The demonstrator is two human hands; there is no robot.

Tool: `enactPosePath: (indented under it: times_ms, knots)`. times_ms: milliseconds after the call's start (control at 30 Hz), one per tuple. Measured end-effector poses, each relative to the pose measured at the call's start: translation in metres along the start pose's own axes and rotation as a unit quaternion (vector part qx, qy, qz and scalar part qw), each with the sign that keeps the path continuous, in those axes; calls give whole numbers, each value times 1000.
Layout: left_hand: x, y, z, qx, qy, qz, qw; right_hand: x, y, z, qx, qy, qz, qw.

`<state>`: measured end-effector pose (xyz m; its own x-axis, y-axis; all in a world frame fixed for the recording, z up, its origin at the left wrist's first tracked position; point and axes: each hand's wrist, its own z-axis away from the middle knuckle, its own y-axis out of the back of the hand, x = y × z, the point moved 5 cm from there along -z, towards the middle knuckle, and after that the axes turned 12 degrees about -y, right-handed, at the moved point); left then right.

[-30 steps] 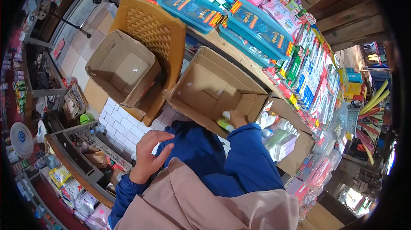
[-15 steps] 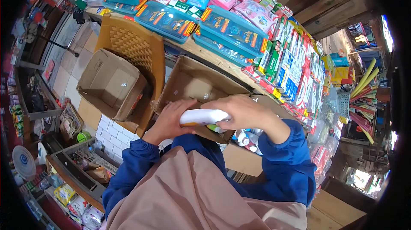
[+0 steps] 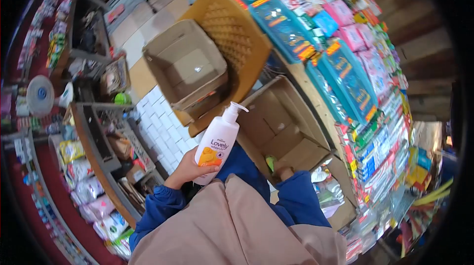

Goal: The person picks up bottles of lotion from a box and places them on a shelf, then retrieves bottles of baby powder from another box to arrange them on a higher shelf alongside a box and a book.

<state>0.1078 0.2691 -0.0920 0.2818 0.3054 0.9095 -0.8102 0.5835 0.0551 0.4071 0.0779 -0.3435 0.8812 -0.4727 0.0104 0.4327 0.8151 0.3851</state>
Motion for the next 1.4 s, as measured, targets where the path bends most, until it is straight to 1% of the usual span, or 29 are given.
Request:
enactPosePath:
  times_ms: [33,67,200,267,333,400,467,533,567,600,667,733,800,867,933,967,1000,1033,1067,1167,1200,1233,1267,1333,1367,1400]
  knots:
    - [1,3,10,23,30,20,999,-1,-4,-3,0,-13,10,1000]
    - [-4,6,19,36,42,27,998,1,-5,-7,0,-20,16,1000]
    - [-19,16,52,107,48,63,991,2,20,-16,13,-32,63,997]
    - [-30,18,75,153,50,95,982,-4,52,-14,3,-2,89,996]
    - [-46,20,103,192,54,134,971,-5,93,1,-38,50,74,995]
    - [-53,25,136,230,24,167,958,14,119,-2,-96,69,-108,987]
    - [-62,27,175,270,-3,203,941,-4,177,54,-68,70,-179,979]
    - [-74,27,219,311,-29,235,920,-31,228,124,19,113,-203,972]
    - [-83,26,242,335,-59,246,907,-46,249,156,51,135,-198,970]
    - [-91,21,265,353,-79,270,892,-64,267,190,81,160,-192,965]
    - [-108,11,318,389,-123,313,858,-114,284,272,129,266,-161,942]
    - [-133,-5,374,410,-160,341,831,-168,271,354,137,372,-135,908]
    - [-153,-23,428,437,-204,377,790,-219,229,430,108,449,-94,882]
    - [-167,-37,473,440,-267,396,761,-269,177,489,68,528,-19,846]
    - [-183,-54,526,451,-319,402,730,-321,115,533,27,644,96,758]
    - [-182,-61,548,435,-330,389,742,-342,80,554,-22,656,155,738]
    - [-167,-66,571,431,-373,398,719,-359,44,579,-69,664,213,713]
    - [-142,-71,593,426,-416,402,696,-376,12,604,-54,664,311,678]
    - [-127,-78,615,419,-458,399,675,-391,-27,624,-80,723,359,585]
    - [-164,-106,653,389,-567,438,579,-415,-131,695,-120,702,533,456]
    - [-164,-111,666,382,-589,434,565,-421,-162,708,-134,687,581,416]
    - [-170,-119,676,393,-611,431,534,-426,-190,722,-123,682,623,361]
    - [-175,-124,685,401,-633,429,504,-423,-217,747,-123,685,650,305]
    - [-169,-134,704,438,-662,408,452,-428,-265,772,-162,675,685,219]
    - [-168,-139,711,452,-673,399,428,-427,-282,789,-151,658,706,212]
    - [-176,-140,719,474,-681,387,402,-432,-301,804,-166,684,692,162]
